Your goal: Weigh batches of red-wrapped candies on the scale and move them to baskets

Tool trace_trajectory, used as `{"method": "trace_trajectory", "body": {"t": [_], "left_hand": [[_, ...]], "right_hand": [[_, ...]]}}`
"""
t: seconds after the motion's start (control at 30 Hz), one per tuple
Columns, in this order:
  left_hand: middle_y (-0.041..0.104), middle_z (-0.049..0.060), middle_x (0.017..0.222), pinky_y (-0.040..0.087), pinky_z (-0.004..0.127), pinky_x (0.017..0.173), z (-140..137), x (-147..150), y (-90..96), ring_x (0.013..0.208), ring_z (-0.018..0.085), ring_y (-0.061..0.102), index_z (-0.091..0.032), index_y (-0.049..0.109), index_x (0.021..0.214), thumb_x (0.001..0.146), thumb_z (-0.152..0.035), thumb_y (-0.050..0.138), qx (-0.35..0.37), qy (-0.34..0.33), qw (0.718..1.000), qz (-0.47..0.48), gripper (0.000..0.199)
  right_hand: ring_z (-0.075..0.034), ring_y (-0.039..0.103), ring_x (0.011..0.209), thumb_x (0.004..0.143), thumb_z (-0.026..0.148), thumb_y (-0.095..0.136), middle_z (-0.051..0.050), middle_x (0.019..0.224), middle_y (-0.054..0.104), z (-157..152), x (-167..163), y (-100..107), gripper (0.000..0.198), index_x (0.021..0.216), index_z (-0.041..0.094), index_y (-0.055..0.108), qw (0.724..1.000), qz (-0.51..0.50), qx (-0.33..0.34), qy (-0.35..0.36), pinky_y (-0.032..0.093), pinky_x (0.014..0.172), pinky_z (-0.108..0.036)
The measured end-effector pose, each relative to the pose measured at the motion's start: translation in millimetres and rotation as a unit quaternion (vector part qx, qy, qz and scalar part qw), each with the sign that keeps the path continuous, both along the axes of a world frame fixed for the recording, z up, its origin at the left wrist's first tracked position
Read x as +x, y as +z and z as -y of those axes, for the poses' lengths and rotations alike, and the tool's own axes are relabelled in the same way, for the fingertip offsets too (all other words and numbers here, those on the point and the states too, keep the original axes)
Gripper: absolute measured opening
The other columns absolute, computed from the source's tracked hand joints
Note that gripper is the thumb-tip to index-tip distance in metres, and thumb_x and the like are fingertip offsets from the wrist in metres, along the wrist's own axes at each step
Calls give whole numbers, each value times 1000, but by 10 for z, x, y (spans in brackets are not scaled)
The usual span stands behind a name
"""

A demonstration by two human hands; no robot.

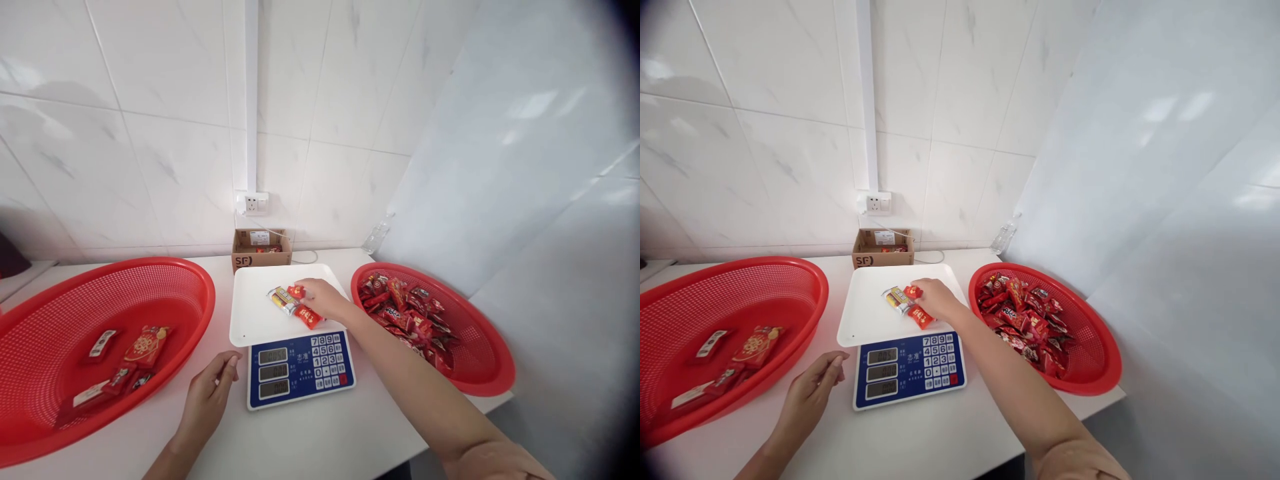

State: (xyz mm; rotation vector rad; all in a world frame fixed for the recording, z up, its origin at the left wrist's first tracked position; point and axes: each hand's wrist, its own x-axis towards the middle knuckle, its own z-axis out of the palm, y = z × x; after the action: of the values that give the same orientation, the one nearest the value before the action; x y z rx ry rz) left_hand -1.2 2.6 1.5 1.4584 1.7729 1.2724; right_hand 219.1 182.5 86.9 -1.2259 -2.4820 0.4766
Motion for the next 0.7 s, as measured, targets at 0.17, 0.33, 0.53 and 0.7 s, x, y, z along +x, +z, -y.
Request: {"method": "trace_trajectory", "body": {"t": [0.17, 0.33, 0.53, 0.7], "left_hand": [[56, -2, 61, 46, 24, 59, -5, -4, 5, 59, 14, 55, -21, 60, 86, 81, -53, 43, 7, 8, 1000, 1, 37], [57, -2, 62, 47, 24, 60, 6, -9, 7, 60, 14, 56, -21, 61, 85, 81, -52, 43, 12, 5, 1000, 2, 36], [57, -2, 62, 47, 23, 59, -6, -11, 19, 60, 13, 56, -21, 61, 85, 81, -52, 42, 14, 8, 1000, -17, 36], [60, -2, 61, 48, 21, 57, -5, -43, 26, 59, 13, 60, -22, 62, 86, 77, -58, 43, 20, 25, 998, -49, 42]], "right_hand": [[-21, 59, 94, 76, 13, 53, -7, 107, 64, -91, -97, -14, 33, 107, 22, 63, 1000, 27, 0, 5, 41, 80, -29], [-19, 58, 84, 72, 7, 54, -8, 97, 62, -93, -77, -26, 29, 96, 20, 65, 999, 20, 11, -23, 42, 73, -27], [-13, 58, 81, 70, 5, 53, -4, 99, 62, -30, 185, 132, 31, 95, 21, 62, 996, -47, 35, -71, 44, 76, -25], [-16, 61, 90, 73, 20, 61, -3, 100, 66, 61, 926, 341, 25, 98, 21, 62, 972, -187, -1, -141, 46, 83, -31]]}}
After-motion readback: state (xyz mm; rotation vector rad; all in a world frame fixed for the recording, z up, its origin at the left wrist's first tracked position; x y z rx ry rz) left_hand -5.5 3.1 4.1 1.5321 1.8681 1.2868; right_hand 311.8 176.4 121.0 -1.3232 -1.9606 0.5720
